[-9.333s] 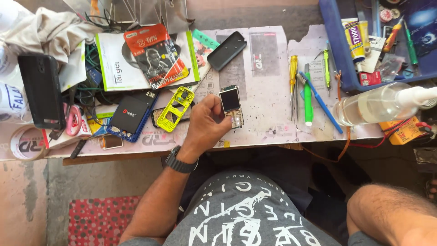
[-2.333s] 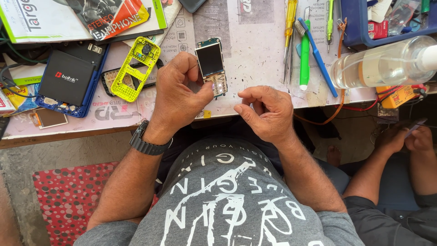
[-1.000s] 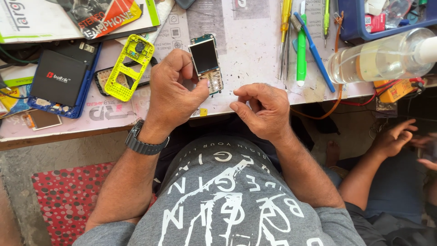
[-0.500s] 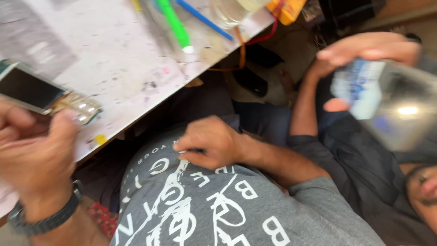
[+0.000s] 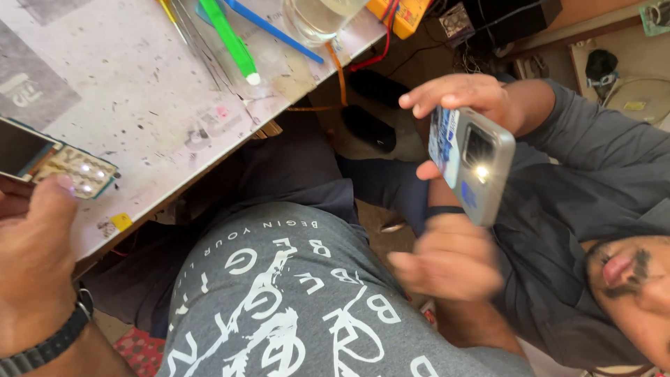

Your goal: The person assembles a small mobile phone by inserting a battery into the motherboard and attaching the keypad. They then use a smartphone flashlight to inspect the device and use tweezers to adjust internal components.

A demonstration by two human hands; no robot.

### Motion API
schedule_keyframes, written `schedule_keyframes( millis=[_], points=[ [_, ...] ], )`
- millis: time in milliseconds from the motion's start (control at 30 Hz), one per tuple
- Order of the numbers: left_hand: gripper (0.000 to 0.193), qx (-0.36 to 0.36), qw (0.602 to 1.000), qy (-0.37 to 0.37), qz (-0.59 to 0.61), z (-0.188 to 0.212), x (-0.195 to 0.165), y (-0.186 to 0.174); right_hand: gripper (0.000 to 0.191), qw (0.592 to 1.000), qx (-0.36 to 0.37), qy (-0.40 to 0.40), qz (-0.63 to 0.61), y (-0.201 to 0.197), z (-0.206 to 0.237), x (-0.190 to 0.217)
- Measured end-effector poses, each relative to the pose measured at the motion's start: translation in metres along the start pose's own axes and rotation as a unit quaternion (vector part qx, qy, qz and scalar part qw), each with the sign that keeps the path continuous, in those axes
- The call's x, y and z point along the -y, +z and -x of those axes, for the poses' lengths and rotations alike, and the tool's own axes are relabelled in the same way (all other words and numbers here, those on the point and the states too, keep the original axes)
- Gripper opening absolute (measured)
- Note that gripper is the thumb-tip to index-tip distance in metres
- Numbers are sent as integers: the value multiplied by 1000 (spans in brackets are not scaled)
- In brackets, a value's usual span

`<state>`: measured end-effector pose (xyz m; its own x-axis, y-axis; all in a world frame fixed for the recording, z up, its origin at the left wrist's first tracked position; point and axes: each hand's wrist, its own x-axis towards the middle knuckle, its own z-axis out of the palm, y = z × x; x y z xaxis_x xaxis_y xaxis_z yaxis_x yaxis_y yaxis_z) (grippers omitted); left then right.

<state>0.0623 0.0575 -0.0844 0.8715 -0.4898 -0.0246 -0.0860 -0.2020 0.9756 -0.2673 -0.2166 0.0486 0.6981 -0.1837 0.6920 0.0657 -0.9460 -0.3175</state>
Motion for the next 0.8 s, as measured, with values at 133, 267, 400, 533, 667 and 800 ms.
schedule_keyframes(
  millis=[133,267,400,533,667,800],
  points=[
    [11,3,997,24,-73,-6,12,0,59,996,44,3,72,-33,-32,-33],
    [23,-35,998,42,-10,-12,7,6,72,989,110,-15,99,-40,-83,-50],
    [39,-94,988,120,-15,-21,-13,20,71,973,224,-14,58,-25,-106,-53],
    [36,-101,985,134,-41,-25,-42,34,70,968,250,3,2,-14,-106,-57],
    [36,-80,986,148,-18,-25,-66,31,79,953,257,100,-125,-8,-118,-61],
    [34,-75,989,129,2,-24,-74,31,87,959,271,74,-47,4,-139,-35]
  ],
)
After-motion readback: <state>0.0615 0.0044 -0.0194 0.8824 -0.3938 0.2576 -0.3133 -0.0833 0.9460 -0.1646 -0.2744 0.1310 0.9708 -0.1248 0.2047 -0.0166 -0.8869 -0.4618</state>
